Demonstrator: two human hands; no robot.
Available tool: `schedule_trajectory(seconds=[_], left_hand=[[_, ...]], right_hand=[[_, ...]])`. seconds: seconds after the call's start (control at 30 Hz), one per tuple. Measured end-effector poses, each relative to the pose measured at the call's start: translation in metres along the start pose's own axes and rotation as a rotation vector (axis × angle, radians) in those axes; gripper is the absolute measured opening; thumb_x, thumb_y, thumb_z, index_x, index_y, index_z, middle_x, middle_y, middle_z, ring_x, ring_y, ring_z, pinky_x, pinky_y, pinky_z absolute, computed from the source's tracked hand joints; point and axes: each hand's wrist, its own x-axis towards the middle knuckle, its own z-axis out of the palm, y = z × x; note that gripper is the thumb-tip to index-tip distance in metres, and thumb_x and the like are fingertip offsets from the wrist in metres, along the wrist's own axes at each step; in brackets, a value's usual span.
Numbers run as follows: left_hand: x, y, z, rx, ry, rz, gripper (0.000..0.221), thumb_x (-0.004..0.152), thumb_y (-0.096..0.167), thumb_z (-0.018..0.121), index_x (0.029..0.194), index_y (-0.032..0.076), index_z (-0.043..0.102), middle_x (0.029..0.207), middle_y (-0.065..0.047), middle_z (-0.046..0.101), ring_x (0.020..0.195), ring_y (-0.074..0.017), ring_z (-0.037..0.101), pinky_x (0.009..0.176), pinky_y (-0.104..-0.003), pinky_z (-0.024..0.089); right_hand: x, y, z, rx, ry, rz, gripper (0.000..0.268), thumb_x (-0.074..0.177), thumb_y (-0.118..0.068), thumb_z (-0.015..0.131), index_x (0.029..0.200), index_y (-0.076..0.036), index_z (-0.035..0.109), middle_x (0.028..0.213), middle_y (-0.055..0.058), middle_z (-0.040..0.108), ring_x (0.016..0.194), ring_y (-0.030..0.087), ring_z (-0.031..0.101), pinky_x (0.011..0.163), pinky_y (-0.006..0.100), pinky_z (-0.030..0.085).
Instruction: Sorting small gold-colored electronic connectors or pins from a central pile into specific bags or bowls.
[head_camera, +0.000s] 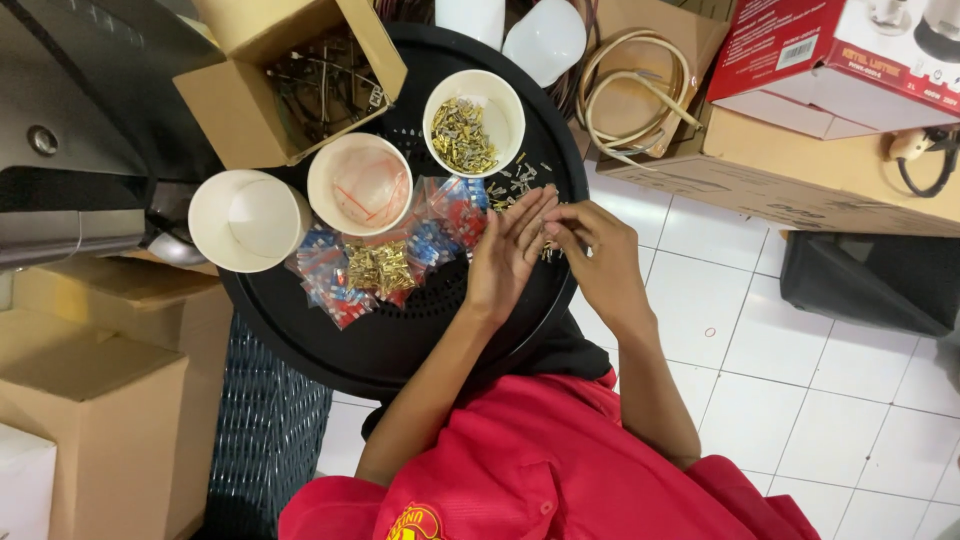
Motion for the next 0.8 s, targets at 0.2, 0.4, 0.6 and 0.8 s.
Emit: schedule_trajectory(seconds=[0.2,0.4,0.6,0.8], left_hand=[[0.004,-0.033,-0.042,-0.065,0.245,0.11,0.051,0.109,0.042,0.049,0.126,-0.005,0.061,0.122,-0.016,0.067,0.112,-0.0215,0.068,0.104,-0.033,0.056],[-0.005,-0.032,-0.036,0.024,0.344,0.076,0.039,0.11,0.04,0.046,0.093,0.006,0.055,0.074,-0.004,0.047,0.056,-0.0133,0.05,0.049,-0.022,0.04],[-0.001,-0.032,-0.032,0.107,0.259,0.144,0.035,0.109,0.027,0.052,0.126,-0.003,0.059,0.108,-0.02,0.068,0.085,-0.0236,0.074,0.072,-0.025,0.062],[-0.006,-0.013,-0.01,-0.009,0.117,0.172,0.05,0.1,-0.001,0.04,0.149,-0.011,0.041,0.142,-0.034,0.053,0.133,-0.0376,0.056,0.112,-0.038,0.049]], right_hand=[[-0.005,-0.008,-0.008,-0.105,0.001,-0.13,0.021,0.101,0.011,0.057,0.114,0.002,0.072,0.108,0.021,0.068,0.075,0.027,0.07,0.07,0.042,0.059],[0.025,0.03,0.008,-0.308,-0.035,-0.162,0.013,0.102,0.0,0.065,0.111,0.003,0.073,0.103,0.02,0.067,0.089,0.036,0.071,0.075,0.042,0.059],[0.028,0.039,0.022,-0.468,-0.061,-0.195,0.018,0.102,-0.006,0.062,0.114,0.005,0.07,0.107,0.024,0.062,0.098,0.046,0.064,0.086,0.049,0.057],[0.028,0.054,0.015,-0.469,-0.077,-0.177,0.013,0.099,0.004,0.061,0.111,0.003,0.068,0.104,0.019,0.061,0.095,0.04,0.067,0.08,0.042,0.058]])
